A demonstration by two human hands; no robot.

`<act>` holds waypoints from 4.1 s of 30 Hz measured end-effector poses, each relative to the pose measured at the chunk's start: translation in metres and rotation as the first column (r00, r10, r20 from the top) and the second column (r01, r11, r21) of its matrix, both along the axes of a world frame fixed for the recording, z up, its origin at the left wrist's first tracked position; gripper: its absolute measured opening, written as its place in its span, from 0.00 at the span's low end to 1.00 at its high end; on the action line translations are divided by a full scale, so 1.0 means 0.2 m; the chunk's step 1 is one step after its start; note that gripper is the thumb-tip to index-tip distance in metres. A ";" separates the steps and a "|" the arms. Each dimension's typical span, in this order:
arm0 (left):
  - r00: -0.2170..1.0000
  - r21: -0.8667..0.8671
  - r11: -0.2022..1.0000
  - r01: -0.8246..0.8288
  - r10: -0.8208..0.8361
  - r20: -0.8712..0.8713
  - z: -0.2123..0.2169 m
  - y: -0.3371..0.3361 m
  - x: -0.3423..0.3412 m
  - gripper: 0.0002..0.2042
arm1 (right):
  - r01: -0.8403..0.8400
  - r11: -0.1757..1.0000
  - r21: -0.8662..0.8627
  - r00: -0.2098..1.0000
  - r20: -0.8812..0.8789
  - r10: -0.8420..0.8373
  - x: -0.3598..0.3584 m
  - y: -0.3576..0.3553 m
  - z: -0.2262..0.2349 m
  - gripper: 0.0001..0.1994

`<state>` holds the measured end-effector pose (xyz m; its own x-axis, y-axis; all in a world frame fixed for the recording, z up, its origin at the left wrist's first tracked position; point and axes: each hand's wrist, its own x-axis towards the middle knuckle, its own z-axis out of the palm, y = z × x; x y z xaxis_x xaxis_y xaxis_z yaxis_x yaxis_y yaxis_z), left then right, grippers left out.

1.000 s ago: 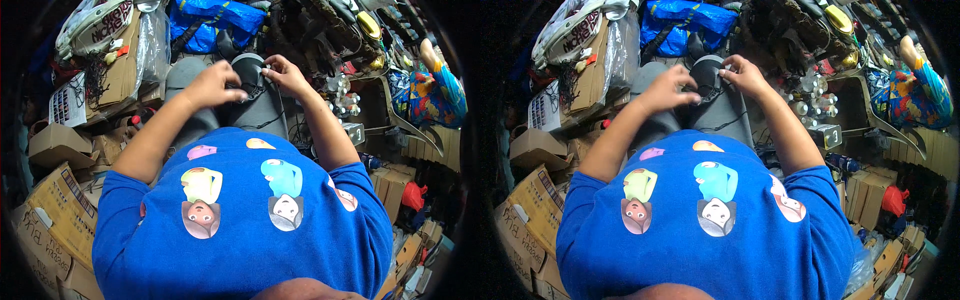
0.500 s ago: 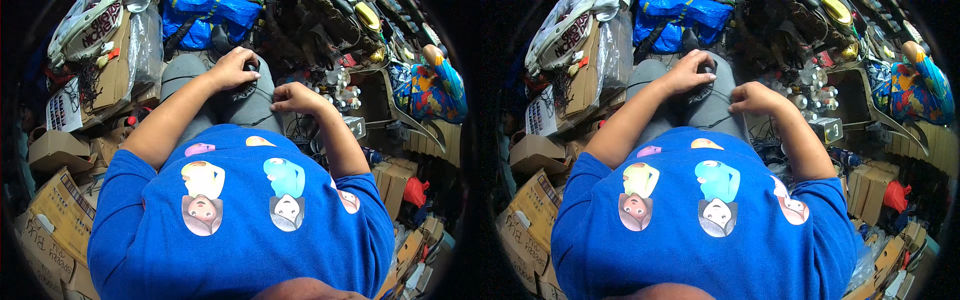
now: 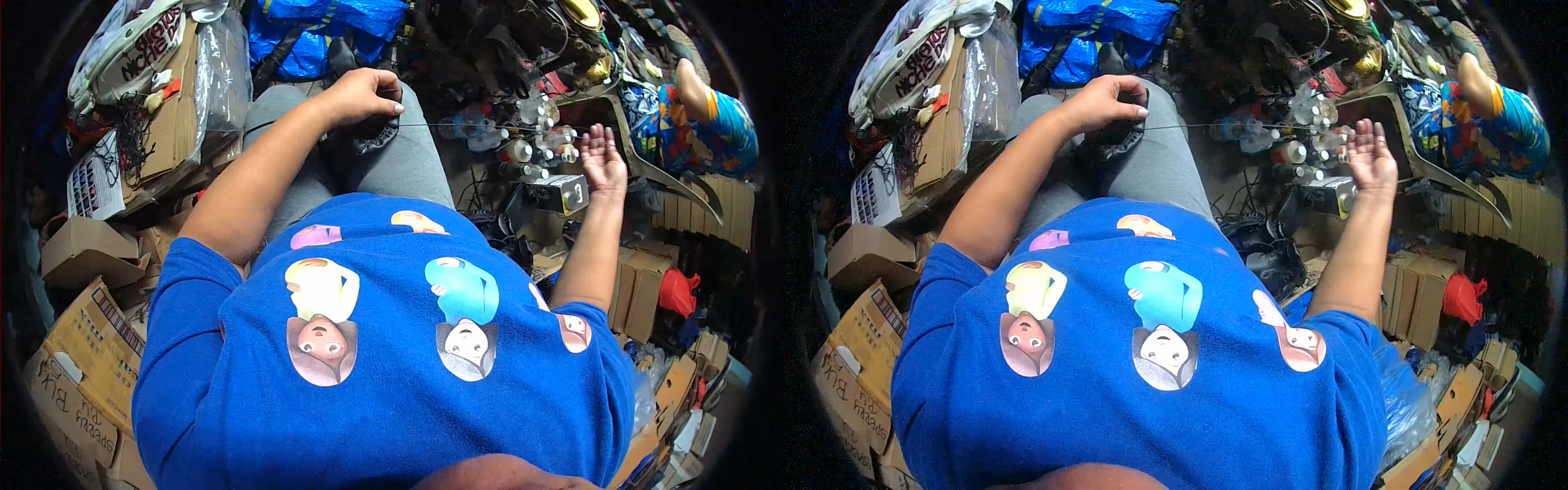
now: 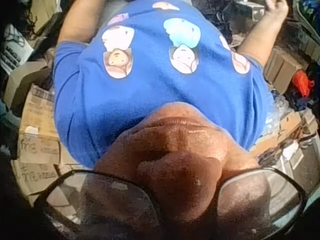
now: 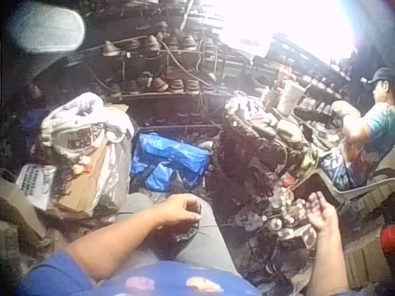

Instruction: The person threads a black cord through the eyelets of a black shoe and adjusts it.

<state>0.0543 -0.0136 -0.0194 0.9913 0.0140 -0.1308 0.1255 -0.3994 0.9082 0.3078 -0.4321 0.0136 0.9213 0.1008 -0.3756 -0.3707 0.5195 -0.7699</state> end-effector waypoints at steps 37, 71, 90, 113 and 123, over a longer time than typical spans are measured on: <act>0.920 -0.267 0.929 0.257 -0.320 -0.227 0.08 0.09 0.05 0.16 | -0.142 0.338 -0.930 0.278 0.290 0.916 -0.79 0.79 0.18 0.07; 0.898 -0.347 0.884 0.313 -0.395 -0.195 0.07 0.13 0.03 0.18 | -0.105 0.102 -0.989 0.070 0.095 0.993 -0.91 1.08 0.06 0.11; 0.899 -0.308 0.903 0.299 -0.375 -0.228 0.05 0.13 0.04 0.17 | -0.293 0.139 -0.946 0.109 0.112 0.988 -0.85 1.04 -0.06 0.12; 0.899 -0.250 0.897 0.365 -0.409 -0.155 0.04 0.14 0.08 0.14 | -0.868 0.139 -0.477 0.162 -0.007 0.987 -0.74 1.08 -0.20 0.12; 0.925 -0.265 0.904 0.336 -0.369 -0.087 0.05 0.12 0.05 0.14 | -0.582 -0.023 -0.813 -0.050 0.007 0.999 -0.66 1.14 -0.08 0.12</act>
